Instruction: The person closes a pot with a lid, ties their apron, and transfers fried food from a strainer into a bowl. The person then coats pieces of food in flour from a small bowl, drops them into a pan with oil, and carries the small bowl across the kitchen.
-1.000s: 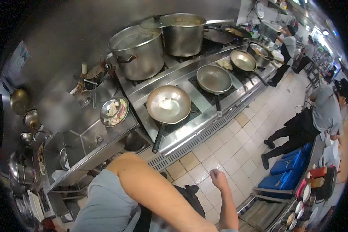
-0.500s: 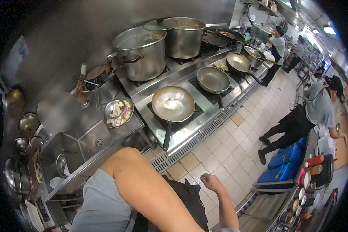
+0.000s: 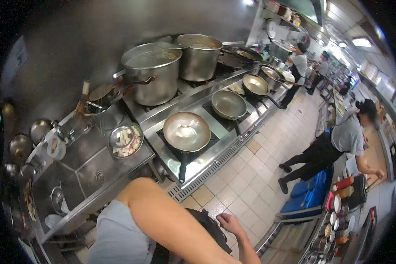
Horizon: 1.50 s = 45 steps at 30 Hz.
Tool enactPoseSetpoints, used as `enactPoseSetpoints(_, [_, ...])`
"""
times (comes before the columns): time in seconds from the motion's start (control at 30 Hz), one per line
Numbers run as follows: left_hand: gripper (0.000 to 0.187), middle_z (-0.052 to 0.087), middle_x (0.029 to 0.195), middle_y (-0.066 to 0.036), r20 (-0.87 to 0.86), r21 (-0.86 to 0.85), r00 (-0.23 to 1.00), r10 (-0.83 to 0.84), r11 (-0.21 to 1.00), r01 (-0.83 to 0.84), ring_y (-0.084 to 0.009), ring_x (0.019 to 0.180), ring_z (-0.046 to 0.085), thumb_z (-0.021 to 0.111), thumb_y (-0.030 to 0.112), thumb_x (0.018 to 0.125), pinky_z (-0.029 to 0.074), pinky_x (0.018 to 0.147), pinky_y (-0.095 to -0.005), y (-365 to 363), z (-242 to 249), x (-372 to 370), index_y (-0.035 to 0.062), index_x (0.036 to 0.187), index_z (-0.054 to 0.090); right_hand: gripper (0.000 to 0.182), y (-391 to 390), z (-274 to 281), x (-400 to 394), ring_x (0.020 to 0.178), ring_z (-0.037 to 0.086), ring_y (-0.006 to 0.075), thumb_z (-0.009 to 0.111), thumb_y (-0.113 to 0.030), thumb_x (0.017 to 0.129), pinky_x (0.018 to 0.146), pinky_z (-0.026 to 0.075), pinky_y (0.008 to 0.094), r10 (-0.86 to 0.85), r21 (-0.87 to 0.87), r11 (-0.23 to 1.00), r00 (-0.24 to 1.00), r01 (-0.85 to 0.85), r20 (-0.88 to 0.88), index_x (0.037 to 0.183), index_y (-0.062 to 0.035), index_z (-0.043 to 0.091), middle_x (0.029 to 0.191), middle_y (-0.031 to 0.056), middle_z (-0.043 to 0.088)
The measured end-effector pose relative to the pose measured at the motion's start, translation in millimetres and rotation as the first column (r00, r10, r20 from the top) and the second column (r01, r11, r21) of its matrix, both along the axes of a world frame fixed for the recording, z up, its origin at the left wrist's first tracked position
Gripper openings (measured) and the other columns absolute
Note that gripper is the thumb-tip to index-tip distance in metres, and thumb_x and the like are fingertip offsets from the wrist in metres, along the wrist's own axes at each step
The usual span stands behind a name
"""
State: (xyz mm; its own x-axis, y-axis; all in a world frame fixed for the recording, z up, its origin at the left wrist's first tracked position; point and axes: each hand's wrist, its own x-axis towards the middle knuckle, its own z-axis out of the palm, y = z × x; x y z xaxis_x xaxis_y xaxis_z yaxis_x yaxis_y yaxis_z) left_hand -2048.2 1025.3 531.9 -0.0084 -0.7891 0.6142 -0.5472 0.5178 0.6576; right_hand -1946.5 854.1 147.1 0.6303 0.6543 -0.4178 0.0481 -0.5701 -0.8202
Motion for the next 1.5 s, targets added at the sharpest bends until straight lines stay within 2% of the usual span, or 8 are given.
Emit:
enactPoseSetpoints(0.13, [0.063,0.064,0.123,-0.024,-0.025,-0.014,0.962,0.271,0.962,-0.271,-0.0402,0.116,0.059,0.063,0.014,0.083,0.049,0.097,-0.047,49.9,-14.9,11.7,-0.0062,0.14,0.047,0.029,-23.1,-27.7,-25.5,0.068,0.061,0.0136,0.062,-0.028,0.101,0.065,0.052,0.0331,-0.063,0.024,0.998,0.996,0.065,-0.069,0.109,-0.001,0.071,0.078,0.0082,0.07])
enactPoseSetpoints(0.27, [0.06,0.051,0.146,-0.023,-0.113,0.264,0.75,0.652,0.747,-0.61,-0.0351,0.133,0.053,0.061,0.007,0.094,0.044,0.108,-0.0398,117.1,-58.8,19.8,-0.0077,0.148,0.039,0.031,-17.0,17.6,-36.3,0.069,0.06,0.0172,0.062,-0.029,0.1,0.066,0.051,0.0366,-0.108,0.48,0.876,0.952,-0.045,0.285,0.108,-0.0002,0.071,0.079,0.0105,0.071])
enactPoseSetpoints(0.3, [0.056,0.052,0.146,-0.022,-0.216,0.318,0.722,0.658,0.746,-0.585,-0.033,0.134,0.053,0.06,0.006,0.097,0.043,0.109,-0.0386,134.5,-68.4,19.8,-0.0069,0.148,0.041,0.03,-55.3,-53.4,-26.3,0.091,0.064,0.0133,0.064,-0.023,0.1,0.085,0.053,0.0314,-0.002,-0.086,0.996,0.999,0.006,0.044,0.117,0.0012,0.069,0.103,0.0057,0.074])
enactPoseSetpoints(0.4, [0.05,0.054,0.146,-0.019,-0.445,0.395,0.605,0.661,0.751,-0.53,-0.027,0.133,0.054,0.059,0.007,0.1,0.041,0.111,-0.0346,158.7,-112.3,26.2,-0.0039,0.147,0.046,0.028,-42.7,11.9,-22.3,0.077,0.06,0.0121,0.062,-0.026,0.101,0.072,0.052,0.033,-0.157,-0.201,0.967,0.988,0.156,0.011,0.109,-0.0014,0.072,0.084,0.006,0.071])
enactPoseSetpoints(0.87, [0.046,0.059,0.141,-0.01,-0.703,0.528,0.229,0.673,0.71,-0.467,-0.0145,0.128,0.055,0.057,0.008,0.103,0.041,0.109,-0.0278,42.2,-144.5,221.5,-0.0014,0.147,0.048,0.03,-166.5,-3.9,162.2,0.077,0.067,0.0179,0.061,-0.025,0.1,0.071,0.054,0.0353,-0.417,0.036,0.909,0.908,0.416,0.047,0.107,0.0015,0.071,0.082,0.0126,0.071])
enactPoseSetpoints(0.97, [0.046,0.058,0.141,-0.012,-0.68,0.578,0.091,0.727,0.608,-0.545,-0.0158,0.128,0.055,0.057,0.006,0.102,0.041,0.109,-0.0286,15.3,-156.0,248.2,-0.0026,0.147,0.047,0.029,-202.8,-28.0,242.4,0.065,0.06,0.009,0.061,-0.027,0.102,0.06,0.051,0.0267,-0.482,0.102,0.871,0.876,0.481,-0.015,0.102,0.0001,0.071,0.075,0.0011,0.065])
enactPoseSetpoints(1.2, [0.045,0.06,0.139,-0.013,-0.696,0.59,-0.182,0.694,0.41,-0.696,-0.0187,0.127,0.057,0.059,0.007,0.101,0.043,0.109,-0.0315,21.1,-156.0,318.8,-0.0039,0.144,0.049,0.032,-171.9,-5.8,424.5,0.063,0.063,0.0136,0.061,-0.031,0.101,0.06,0.052,0.032,-0.418,0.192,0.896,0.907,0.4,0.061,0.104,0.0003,0.071,0.07,0.0071,0.065])
enactPoseSetpoints(1.5, [0.042,0.064,0.134,-0.012,-0.63,0.527,-0.036,0.776,0.393,-0.754,-0.0187,0.125,0.059,0.061,0.012,0.101,0.044,0.107,-0.0314,109.8,-142.0,557.8,-0.0038,0.14,0.055,0.033,-163.3,21.0,541.2,0.063,0.062,0.0141,0.059,-0.03,0.103,0.061,0.051,0.0319,-0.359,0.052,0.933,0.922,0.355,0.146,0.105,0.0009,0.069,0.071,0.0065,0.064])
